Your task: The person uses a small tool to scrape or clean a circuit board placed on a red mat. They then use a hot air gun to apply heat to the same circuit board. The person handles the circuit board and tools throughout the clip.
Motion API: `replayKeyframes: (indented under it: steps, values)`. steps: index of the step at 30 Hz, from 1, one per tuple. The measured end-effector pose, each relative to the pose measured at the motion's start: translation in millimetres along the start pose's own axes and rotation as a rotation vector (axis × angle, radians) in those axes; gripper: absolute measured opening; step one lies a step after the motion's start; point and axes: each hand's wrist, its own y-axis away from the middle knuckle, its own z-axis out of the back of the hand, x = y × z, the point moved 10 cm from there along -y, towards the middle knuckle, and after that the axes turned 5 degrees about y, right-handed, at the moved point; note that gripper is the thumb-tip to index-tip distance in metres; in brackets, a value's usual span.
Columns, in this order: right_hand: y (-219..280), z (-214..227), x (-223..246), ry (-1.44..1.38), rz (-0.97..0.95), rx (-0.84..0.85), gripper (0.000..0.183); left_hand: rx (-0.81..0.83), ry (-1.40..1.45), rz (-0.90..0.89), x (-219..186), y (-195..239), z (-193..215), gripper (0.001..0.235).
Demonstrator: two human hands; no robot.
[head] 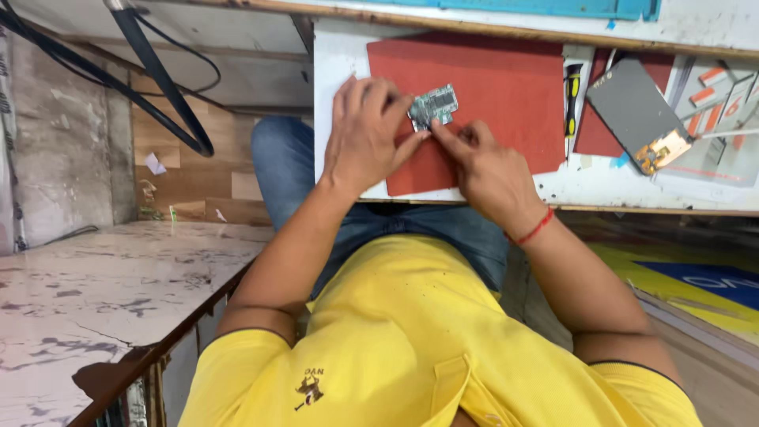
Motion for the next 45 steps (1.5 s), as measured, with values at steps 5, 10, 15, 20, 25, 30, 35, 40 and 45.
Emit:
replayKeyframes:
  steps: [5, 10, 15, 20, 25, 30, 35, 40, 45]
  values:
    - [7.8, -9.5, -10.5, 0.002, -0.052, 0.0, 0.061, 0.038, -0.099, -0.034, -6.7, 13.8, -11.8, 0.048]
    - [4.8, 4.1, -17.6, 0.017, -0.046, -0.074, 0.061, 0.029, -0.085, -0.016, -4.2, 10.2, -13.0, 0.048]
    - [1.9, 0.4, -9.5, 0.024, -0.021, 0.013, 0.058, 0.037, -0.094, -0.019, -2.8, 12.3, -13.6, 0.048]
    - [-5.9, 12.4, -5.1, -0.014, 0.011, -0.021, 0.057, 0.004, -0.09, -0.026, -3.0, 8.6, -8.9, 0.047]
    - [4.3, 12.2, -17.4, 0.027, -0.094, 0.006, 0.054, 0.001, -0.063, -0.014, -3.9, 11.5, -10.7, 0.049]
    - [9.3, 11.2, -24.1, -0.003, -0.089, -0.033, 0.058, 0.016, -0.051, -0.015, -4.3, 12.0, -9.8, 0.05]
    - [8.6, 7.8, -21.3, -0.045, -0.033, -0.024, 0.061, 0.022, 0.021, -0.007, -0.5, 7.0, -3.4, 0.052]
    - [6.7, 1.4, -5.1, -0.082, -0.076, 0.041, 0.059, 0.053, 0.05, 0.002, 1.2, 5.2, -3.0, 0.054]
    - [4.9, 12.1, -3.0, -0.081, -0.181, -0.085, 0.043, 0.051, 0.043, 0.0, 0.2, 6.3, -8.2, 0.052]
